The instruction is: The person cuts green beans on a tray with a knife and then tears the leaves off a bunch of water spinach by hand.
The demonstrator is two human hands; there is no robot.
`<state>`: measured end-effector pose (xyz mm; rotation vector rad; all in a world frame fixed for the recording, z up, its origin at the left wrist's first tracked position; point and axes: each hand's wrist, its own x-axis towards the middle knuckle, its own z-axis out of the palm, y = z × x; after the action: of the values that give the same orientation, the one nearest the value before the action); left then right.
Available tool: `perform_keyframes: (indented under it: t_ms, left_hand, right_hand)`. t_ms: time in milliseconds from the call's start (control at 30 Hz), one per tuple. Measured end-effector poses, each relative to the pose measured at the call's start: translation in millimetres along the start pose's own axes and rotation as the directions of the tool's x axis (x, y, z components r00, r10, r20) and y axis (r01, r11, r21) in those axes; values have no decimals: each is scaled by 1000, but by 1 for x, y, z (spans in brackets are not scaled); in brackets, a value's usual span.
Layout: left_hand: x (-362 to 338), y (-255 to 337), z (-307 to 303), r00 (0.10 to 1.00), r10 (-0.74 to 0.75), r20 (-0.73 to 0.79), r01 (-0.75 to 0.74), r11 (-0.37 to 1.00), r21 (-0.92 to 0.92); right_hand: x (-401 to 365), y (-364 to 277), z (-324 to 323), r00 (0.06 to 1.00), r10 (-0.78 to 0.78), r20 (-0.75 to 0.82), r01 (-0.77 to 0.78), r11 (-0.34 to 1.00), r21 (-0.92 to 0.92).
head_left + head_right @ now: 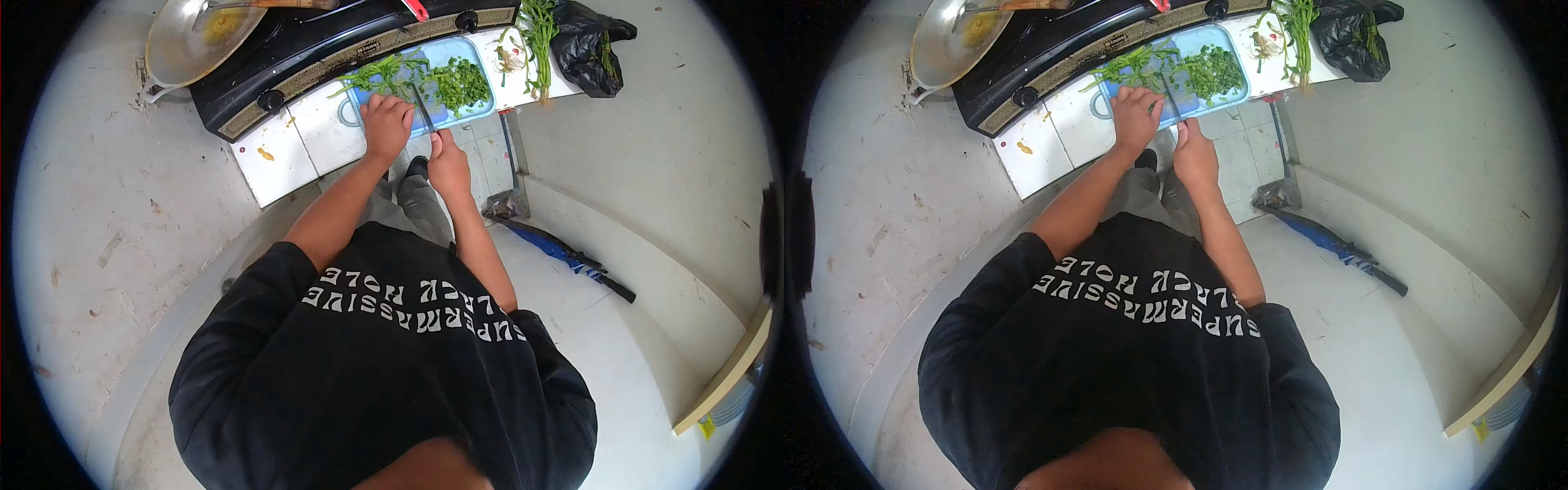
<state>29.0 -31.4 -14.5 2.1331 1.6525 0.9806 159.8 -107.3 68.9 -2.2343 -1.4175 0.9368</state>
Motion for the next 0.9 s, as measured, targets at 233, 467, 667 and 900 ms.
perform_keyframes:
  t_ms: [233,467,667,900]
  left_hand:
    - [0,0,-2,999,-34,22,35,999,-37]
    - [1,0,-3,999,-41,27,42,998,-43]
    - [4,0,-4,997,-59,40,60,998,-10]
    - [-2,-7,-9,997,69,26,-67,996,-57]
  right_hand:
    - [-9,6,4,999,13,38,-9,994,-109]
    - [-3,5,2,994,39,107,-20,985,-172]
    - [-15,5,-3,996,31,83,-17,987,-162]
    - [-7,0,3,997,31,64,-24,993,-113]
